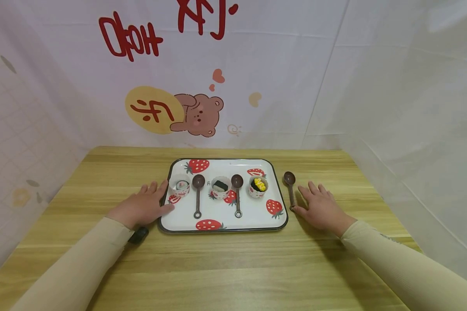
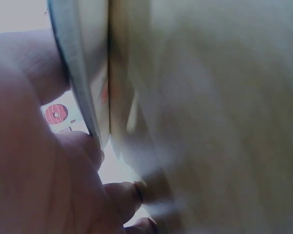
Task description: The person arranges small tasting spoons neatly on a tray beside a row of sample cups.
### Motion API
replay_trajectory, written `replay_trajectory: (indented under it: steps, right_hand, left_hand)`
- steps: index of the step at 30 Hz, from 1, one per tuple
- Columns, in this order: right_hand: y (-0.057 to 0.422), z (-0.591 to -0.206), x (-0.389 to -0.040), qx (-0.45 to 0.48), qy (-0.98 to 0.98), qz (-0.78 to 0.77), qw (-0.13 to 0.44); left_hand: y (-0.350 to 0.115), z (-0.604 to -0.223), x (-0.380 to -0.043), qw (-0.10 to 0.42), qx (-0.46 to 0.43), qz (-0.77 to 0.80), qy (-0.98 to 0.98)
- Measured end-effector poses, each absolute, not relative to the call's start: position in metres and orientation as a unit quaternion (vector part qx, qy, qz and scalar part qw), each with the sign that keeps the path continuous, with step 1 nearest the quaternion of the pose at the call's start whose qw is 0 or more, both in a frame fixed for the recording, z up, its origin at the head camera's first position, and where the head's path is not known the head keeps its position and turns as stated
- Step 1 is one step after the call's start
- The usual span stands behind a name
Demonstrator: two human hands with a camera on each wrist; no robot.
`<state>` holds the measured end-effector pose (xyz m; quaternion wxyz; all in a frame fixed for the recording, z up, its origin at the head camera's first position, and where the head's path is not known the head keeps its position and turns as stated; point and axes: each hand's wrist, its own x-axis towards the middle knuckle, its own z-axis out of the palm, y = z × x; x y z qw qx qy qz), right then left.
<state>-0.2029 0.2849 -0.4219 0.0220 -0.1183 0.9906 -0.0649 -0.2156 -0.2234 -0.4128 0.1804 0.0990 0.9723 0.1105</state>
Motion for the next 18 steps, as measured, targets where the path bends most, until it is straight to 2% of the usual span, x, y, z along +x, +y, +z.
replay_trajectory:
  steps: [8,18]
  right_hand:
    - [0.2868,-0.4238,-0.2035,-0.122,0.991,-0.059,0.02]
    - [0.2859,-0.422,-0.2018,-0.175,0.983,-0.044,-0.017]
  left_hand:
    - [-0.2235,-0.4126,-0.2157,0.181,0.1,0.11,0.972]
    - [-0.2245,-0.4114,-0.2154,0.18,0.1,0.11,0.972]
